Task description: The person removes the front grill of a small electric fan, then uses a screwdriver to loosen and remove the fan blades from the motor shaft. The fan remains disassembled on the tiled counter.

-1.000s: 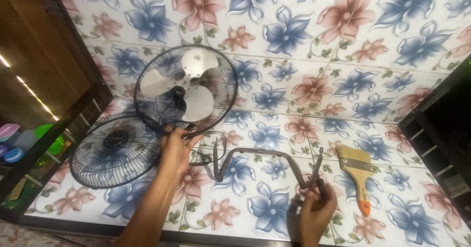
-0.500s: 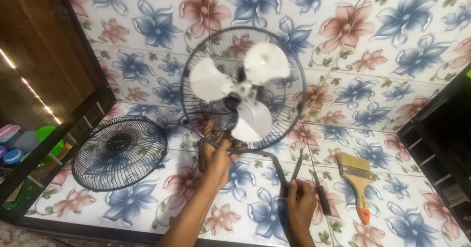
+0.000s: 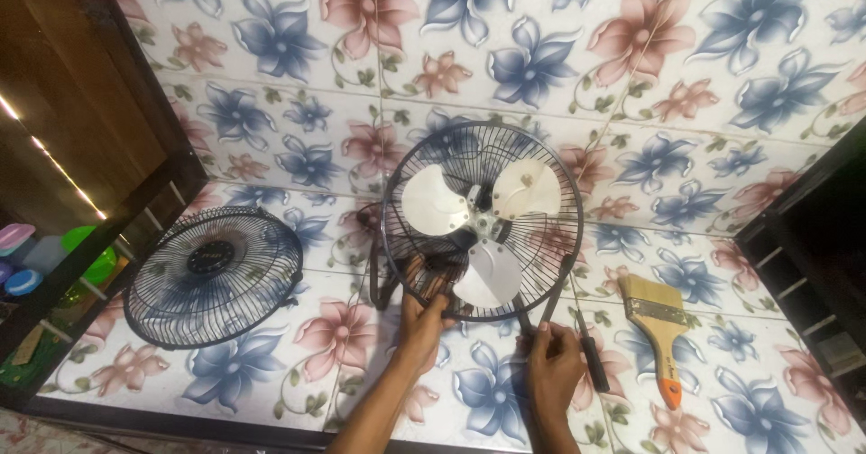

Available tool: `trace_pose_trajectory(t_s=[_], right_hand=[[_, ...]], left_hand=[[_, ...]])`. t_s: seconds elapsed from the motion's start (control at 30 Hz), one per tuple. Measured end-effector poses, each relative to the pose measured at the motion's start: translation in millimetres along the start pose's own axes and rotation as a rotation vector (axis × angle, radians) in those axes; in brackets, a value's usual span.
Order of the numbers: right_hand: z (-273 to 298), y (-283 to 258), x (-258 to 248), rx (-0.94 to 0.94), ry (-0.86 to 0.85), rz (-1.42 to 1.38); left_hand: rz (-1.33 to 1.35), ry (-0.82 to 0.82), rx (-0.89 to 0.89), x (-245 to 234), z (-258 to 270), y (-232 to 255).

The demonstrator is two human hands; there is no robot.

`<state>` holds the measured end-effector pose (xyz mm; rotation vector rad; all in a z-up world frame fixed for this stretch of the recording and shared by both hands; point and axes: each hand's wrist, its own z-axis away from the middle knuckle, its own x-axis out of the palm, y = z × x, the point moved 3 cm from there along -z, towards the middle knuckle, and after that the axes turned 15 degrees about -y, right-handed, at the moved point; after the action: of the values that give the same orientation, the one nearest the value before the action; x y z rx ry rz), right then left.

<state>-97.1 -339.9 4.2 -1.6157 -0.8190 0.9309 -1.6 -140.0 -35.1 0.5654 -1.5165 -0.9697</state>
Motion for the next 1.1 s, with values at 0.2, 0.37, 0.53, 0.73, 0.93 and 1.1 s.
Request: trace_pose_trajectory(t_s=[0.2,0.37,0.53,0.73,0.93,1.1], right_hand=[[0,-3,1,-0.007,0.02,0.018],[3,-11,0,0.025,0.026,0.069],[6,-12,8,0.009,-0.063,-0.228],[-4,4,13,-0.058,-0.08,0.383],[-21,34,17,-0.001,-0.062,0.511],[-17,40,13,-0.098,-0.032,0.421]], left_hand=[[0.167,-0.021,0.022,0,8,-30],[0.234,-0.067,0.001,-4,12,-50],[0.303,-0.032,-0.035,2,16,-51],[0.355,-0.098,-0.015,7,16,-53],[0.348,-0.189,0.011,-5,9,-59],[0.377,-0.144,0.007,-4,8,-59]])
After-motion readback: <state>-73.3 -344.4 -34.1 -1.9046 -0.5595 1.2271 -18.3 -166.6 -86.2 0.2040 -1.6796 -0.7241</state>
